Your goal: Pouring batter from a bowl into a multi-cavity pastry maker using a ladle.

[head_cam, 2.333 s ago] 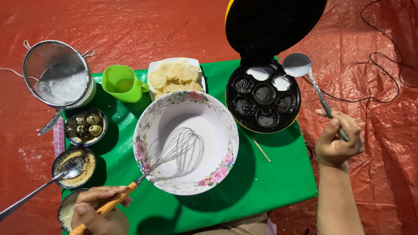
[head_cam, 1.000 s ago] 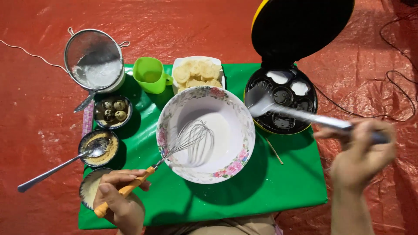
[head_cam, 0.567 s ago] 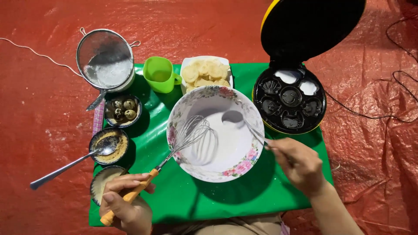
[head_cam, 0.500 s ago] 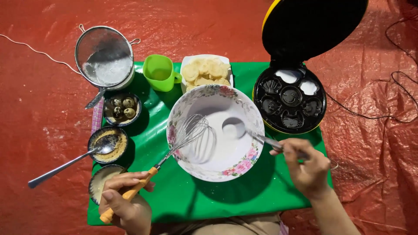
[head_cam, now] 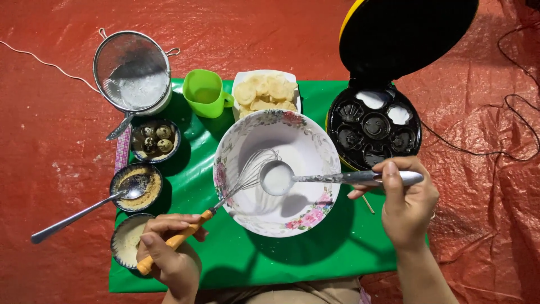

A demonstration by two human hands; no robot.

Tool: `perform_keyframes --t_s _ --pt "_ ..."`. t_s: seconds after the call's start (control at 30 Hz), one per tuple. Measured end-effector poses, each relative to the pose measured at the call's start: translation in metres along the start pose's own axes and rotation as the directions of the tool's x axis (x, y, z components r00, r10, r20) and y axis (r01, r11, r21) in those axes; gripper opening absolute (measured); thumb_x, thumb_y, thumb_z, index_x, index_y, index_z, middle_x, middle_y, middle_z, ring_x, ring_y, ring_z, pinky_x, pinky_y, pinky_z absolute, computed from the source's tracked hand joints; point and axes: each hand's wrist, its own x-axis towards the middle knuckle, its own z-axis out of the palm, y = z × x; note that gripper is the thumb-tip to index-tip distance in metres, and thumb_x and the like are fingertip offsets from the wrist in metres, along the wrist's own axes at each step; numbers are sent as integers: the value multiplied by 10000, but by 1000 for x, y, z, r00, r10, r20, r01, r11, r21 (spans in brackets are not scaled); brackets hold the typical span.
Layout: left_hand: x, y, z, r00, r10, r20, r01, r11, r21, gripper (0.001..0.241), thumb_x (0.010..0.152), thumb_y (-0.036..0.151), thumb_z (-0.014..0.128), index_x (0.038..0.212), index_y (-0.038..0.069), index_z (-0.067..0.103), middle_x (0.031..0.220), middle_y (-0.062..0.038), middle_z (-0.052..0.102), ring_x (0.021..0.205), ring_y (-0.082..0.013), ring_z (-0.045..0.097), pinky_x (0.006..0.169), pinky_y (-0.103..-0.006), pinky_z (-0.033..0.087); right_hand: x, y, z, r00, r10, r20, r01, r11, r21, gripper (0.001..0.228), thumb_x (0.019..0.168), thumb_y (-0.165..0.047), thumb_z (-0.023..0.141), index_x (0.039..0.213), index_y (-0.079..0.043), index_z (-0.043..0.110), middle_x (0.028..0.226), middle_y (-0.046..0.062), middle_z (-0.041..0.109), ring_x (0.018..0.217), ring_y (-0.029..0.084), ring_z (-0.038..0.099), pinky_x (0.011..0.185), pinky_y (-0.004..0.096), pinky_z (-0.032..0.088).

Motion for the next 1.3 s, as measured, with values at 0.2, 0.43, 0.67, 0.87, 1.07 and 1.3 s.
perform_keyframes --t_s 0.2,0.43,0.67,0.87,1.07,1.3 --pt "1 -3 -6 1000 -13 20 14 999 -39 520 854 487 286 654 34 445 552 -111 461 451 -184 489 279 -227 384 8 0 3 998 23 -66 -24 1000 -6 196 881 -153 371 785 13 411 580 166 503 445 272 582 370 290 503" --pt "2 -3 -4 997 45 -64 -39 995 90 570 853 522 245 621 35 429 551 -128 482 309 -195 388 331 -229 335 4 11 -3 997 13 -71 -17 998 -64 186 882 -145 370 791 10 415 584 176 531 427 261 580 397 273 481" --pt "4 -7 -4 983 165 -87 -154 981 114 539 890 464 245 664 6 418 612 -161 484 367 -217 426 348 -234 366 0 19 -12 994 90 -60 -95 992 -85 179 863 -156 394 803 8 431 590 147 536 419 254 590 382 265 488" --pt "2 -8 -4 985 151 -89 -138 981 134 522 896 441 241 675 3 419 609 -156 484 400 -218 450 349 -228 368 13 17 -27 989 17 -148 -23 999 -35 122 891 -91 391 805 -7 408 677 145 500 463 261 572 381 298 507" --pt "2 -8 -5 989 128 -71 -116 982 149 519 894 440 231 669 7 408 611 -157 484 452 -226 469 346 -238 375 33 23 -48 949 -185 -254 186 982 -22 108 965 -15 346 869 28 368 823 175 451 567 289 565 449 314 540" --pt "2 -5 -3 988 142 -65 -131 979 154 521 904 415 246 659 -9 423 614 -158 485 421 -214 461 358 -228 370 49 42 -46 850 -446 -281 399 893 -209 72 975 25 292 914 61 308 831 247 399 588 352 554 495 364 536"
